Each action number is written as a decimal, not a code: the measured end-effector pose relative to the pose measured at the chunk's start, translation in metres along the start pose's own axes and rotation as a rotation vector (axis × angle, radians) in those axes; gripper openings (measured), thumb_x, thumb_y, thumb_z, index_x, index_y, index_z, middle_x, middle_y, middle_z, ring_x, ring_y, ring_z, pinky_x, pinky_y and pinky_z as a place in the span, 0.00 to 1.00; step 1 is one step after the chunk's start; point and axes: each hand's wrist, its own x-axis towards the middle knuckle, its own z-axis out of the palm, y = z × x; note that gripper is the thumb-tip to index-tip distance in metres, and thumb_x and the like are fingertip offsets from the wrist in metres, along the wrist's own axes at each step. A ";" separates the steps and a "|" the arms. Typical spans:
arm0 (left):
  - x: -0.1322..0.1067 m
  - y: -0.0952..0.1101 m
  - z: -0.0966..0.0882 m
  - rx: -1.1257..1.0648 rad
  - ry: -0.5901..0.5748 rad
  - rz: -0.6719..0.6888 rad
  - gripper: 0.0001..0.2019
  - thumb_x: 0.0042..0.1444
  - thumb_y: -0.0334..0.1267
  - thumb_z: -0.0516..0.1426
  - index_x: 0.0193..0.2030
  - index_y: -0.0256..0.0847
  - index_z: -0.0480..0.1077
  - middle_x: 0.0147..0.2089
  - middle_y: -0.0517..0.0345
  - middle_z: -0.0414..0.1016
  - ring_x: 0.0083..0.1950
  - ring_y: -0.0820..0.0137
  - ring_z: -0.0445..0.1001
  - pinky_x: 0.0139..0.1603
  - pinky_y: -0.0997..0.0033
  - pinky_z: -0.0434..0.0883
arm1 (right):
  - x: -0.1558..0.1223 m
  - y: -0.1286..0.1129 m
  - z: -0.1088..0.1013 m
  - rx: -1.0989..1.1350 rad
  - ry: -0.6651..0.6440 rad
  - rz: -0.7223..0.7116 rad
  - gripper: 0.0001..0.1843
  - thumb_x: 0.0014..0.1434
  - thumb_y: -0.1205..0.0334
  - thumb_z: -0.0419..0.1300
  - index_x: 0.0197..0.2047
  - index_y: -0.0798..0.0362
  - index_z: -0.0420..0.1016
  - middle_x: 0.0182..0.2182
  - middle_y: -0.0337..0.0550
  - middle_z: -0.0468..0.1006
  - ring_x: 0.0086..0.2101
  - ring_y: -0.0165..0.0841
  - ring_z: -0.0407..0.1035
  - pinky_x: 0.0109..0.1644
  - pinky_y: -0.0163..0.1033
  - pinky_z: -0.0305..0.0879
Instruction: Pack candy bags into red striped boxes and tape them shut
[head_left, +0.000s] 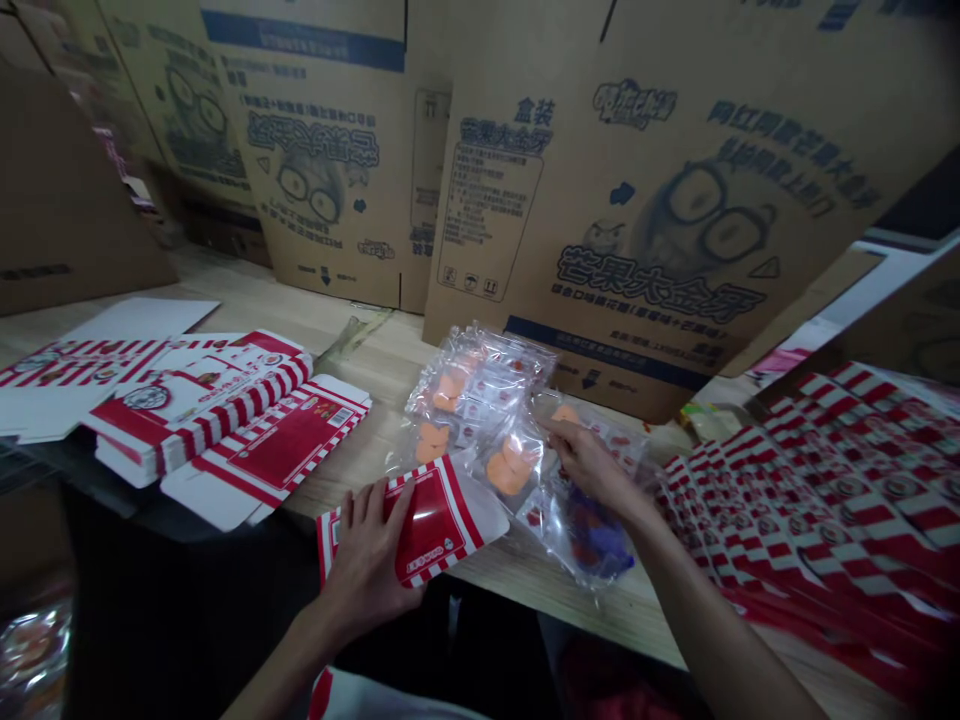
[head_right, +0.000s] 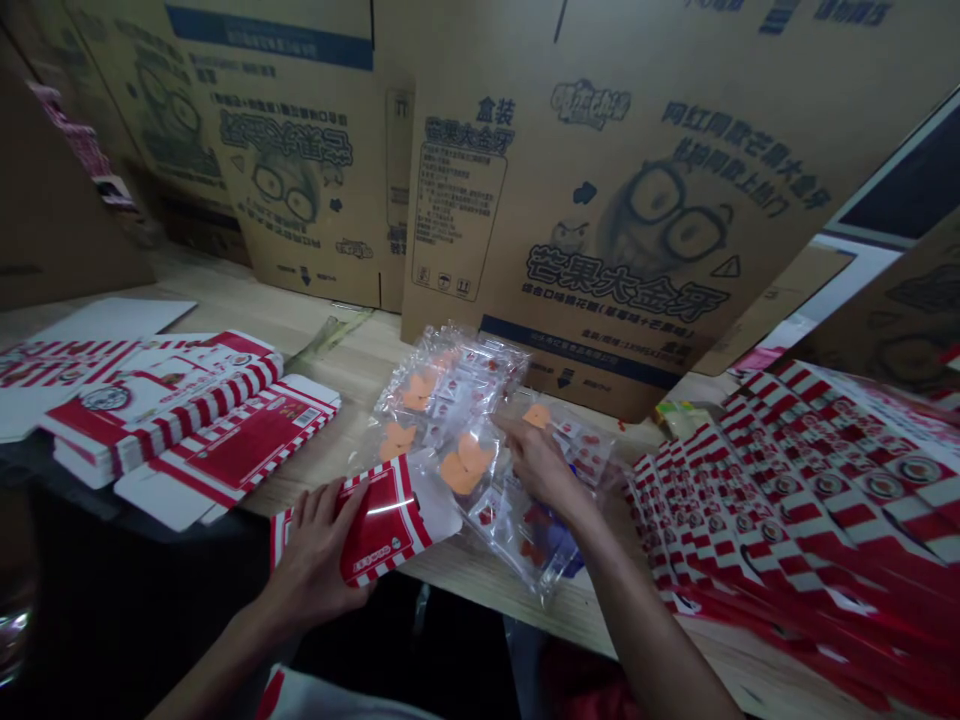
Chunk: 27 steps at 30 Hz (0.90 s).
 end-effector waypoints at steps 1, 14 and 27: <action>0.000 0.000 0.000 0.001 0.009 0.001 0.48 0.37 0.45 0.61 0.67 0.34 0.52 0.63 0.33 0.54 0.62 0.40 0.55 0.64 0.35 0.50 | -0.001 0.001 -0.001 -0.021 0.008 0.021 0.26 0.59 0.71 0.48 0.58 0.50 0.72 0.42 0.48 0.80 0.41 0.41 0.73 0.45 0.41 0.66; 0.003 0.012 -0.003 0.045 0.030 0.112 0.50 0.32 0.37 0.61 0.67 0.38 0.50 0.65 0.32 0.50 0.66 0.36 0.51 0.65 0.32 0.43 | -0.002 -0.034 0.023 -0.128 -0.379 -0.379 0.25 0.60 0.74 0.50 0.50 0.37 0.77 0.38 0.41 0.74 0.43 0.37 0.67 0.59 0.53 0.54; 0.006 0.012 -0.004 -0.073 0.172 -0.038 0.52 0.37 0.43 0.63 0.69 0.41 0.44 0.64 0.34 0.48 0.65 0.38 0.51 0.64 0.33 0.47 | -0.040 -0.011 -0.006 0.260 0.391 0.095 0.25 0.64 0.48 0.52 0.59 0.51 0.70 0.57 0.51 0.72 0.58 0.47 0.64 0.64 0.59 0.53</action>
